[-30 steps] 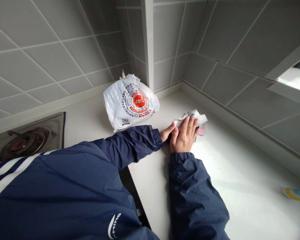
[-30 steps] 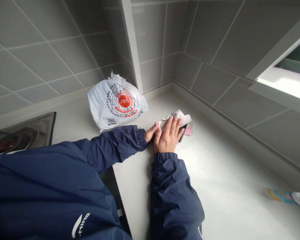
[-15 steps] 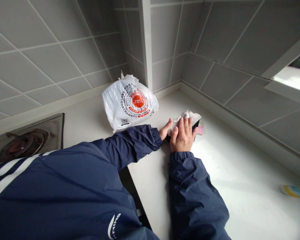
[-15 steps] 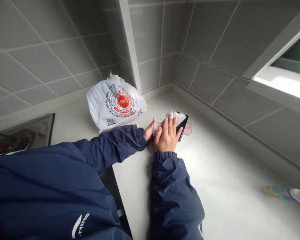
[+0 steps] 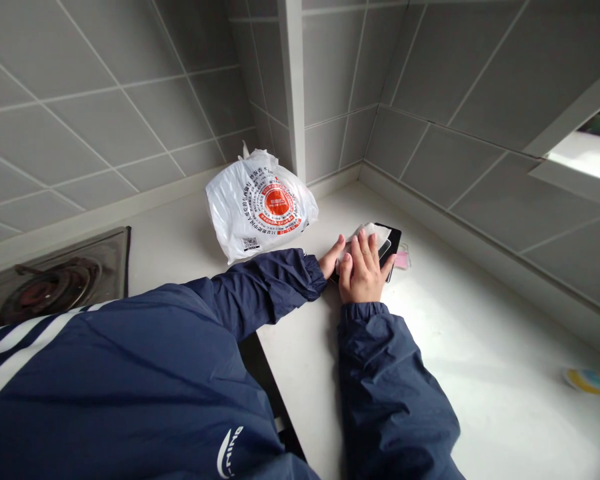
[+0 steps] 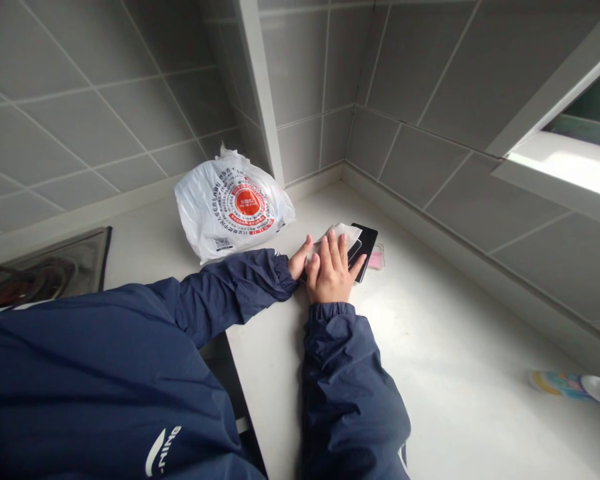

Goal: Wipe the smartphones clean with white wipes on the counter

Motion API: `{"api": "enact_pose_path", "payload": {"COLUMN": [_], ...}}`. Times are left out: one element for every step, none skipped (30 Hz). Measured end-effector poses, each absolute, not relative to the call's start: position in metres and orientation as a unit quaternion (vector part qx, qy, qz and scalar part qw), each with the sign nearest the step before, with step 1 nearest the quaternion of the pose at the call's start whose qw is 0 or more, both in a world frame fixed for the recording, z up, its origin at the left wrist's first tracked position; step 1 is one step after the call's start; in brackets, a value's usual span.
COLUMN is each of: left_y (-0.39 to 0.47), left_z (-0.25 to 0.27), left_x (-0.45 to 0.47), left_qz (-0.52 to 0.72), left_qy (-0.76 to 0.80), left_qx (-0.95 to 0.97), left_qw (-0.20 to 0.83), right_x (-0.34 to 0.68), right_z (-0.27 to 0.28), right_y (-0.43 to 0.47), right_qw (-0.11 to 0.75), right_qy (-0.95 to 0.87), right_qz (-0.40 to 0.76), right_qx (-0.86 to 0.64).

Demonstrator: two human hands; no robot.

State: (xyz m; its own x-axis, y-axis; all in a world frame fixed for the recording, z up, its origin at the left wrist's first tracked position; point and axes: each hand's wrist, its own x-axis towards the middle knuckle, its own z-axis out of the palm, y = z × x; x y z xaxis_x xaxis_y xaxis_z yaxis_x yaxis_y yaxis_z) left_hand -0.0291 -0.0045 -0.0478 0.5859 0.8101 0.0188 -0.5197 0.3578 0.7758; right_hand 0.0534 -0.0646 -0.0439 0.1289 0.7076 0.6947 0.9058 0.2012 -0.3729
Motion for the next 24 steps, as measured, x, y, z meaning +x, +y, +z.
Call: {"api": "enact_pose_path", "payload": {"left_y": [-0.004, -0.003, -0.003, -0.003, -0.004, -0.005, -0.006, -0.008, -0.009, -0.011, -0.012, -0.013, -0.013, -0.013, -0.012, -0.01, -0.008, -0.005, -0.003, -0.001, 0.001, 0.002, 0.002, 0.002], "left_z": [-0.048, -0.048, -0.049, -0.05, -0.051, -0.052, -0.053, -0.053, -0.053, -0.052, -0.051, -0.049, -0.047, -0.045, -0.043, -0.041, -0.039, -0.038, -0.036, -0.035, -0.034, -0.033, -0.032, -0.032], "left_x": [-0.028, -0.028, -0.027, -0.027, -0.027, -0.027, -0.027, -0.028, -0.029, -0.03, -0.03, -0.03, -0.031, -0.031, -0.031, -0.031, -0.031, -0.032, -0.033, -0.034, -0.035, -0.036, -0.036, -0.035], "left_qz": [0.41, 0.405, 0.401, 0.396, 0.39, 0.383, 0.377, 0.372, 0.369, 0.368, 0.371, 0.375, 0.381, 0.389, 0.395, 0.398, 0.397, 0.392, 0.385, 0.377, 0.37, 0.367, 0.365, 0.364], "left_qy": [0.189, 0.188, 0.186, 0.181, 0.175, 0.17, 0.165, 0.161, 0.16, 0.16, 0.162, 0.165, 0.172, 0.18, 0.19, 0.201, 0.212, 0.223, 0.233, 0.242, 0.248, 0.251, 0.251, 0.247], "left_qx": [0.382, 0.379, 0.377, 0.377, 0.377, 0.378, 0.38, 0.381, 0.382, 0.381, 0.379, 0.376, 0.37, 0.363, 0.354, 0.345, 0.335, 0.326, 0.317, 0.309, 0.302, 0.297, 0.293, 0.29], "left_qw": [0.806, 0.81, 0.814, 0.818, 0.822, 0.826, 0.829, 0.831, 0.832, 0.833, 0.832, 0.831, 0.83, 0.828, 0.826, 0.826, 0.828, 0.831, 0.835, 0.839, 0.842, 0.845, 0.848, 0.85], "right_x": [0.054, 0.054, 0.055, 0.056, 0.058, 0.059, 0.061, 0.062, 0.063, 0.064, 0.065, 0.065, 0.064, 0.063, 0.062, 0.061, 0.06, 0.059, 0.058, 0.058, 0.058, 0.058, 0.059, 0.06], "right_z": [-0.044, -0.045, -0.046, -0.047, -0.049, -0.05, -0.051, -0.052, -0.053, -0.054, -0.053, -0.053, -0.052, -0.051, -0.05, -0.049, -0.048, -0.048, -0.048, -0.049, -0.05, -0.051, -0.052, -0.052], "right_y": [-0.064, -0.064, -0.064, -0.063, -0.062, -0.061, -0.06, -0.06, -0.059, -0.059, -0.059, -0.059, -0.06, -0.061, -0.062, -0.062, -0.063, -0.064, -0.064, -0.064, -0.063, -0.063, -0.062, -0.061], "right_qw": [0.424, 0.426, 0.428, 0.43, 0.431, 0.432, 0.433, 0.433, 0.433, 0.434, 0.434, 0.433, 0.431, 0.428, 0.426, 0.423, 0.42, 0.418, 0.417, 0.42, 0.426, 0.433, 0.44, 0.445], "right_qy": [-0.646, -0.639, -0.631, -0.62, -0.607, -0.596, -0.585, -0.577, -0.573, -0.573, -0.578, -0.586, -0.598, -0.613, -0.627, -0.639, -0.649, -0.656, -0.658, -0.655, -0.648, -0.638, -0.626, -0.615], "right_qz": [-0.113, -0.111, -0.111, -0.112, -0.112, -0.11, -0.107, -0.105, -0.105, -0.107, -0.111, -0.116, -0.118, -0.119, -0.117, -0.113, -0.107, -0.102, -0.096, -0.092, -0.091, -0.092, -0.097, -0.102], "right_qx": [-0.625, -0.63, -0.638, -0.647, -0.658, -0.668, -0.677, -0.684, -0.688, -0.687, -0.683, -0.675, -0.665, -0.654, -0.642, -0.633, -0.625, -0.621, -0.62, -0.622, -0.625, -0.63, -0.636, -0.642]}}
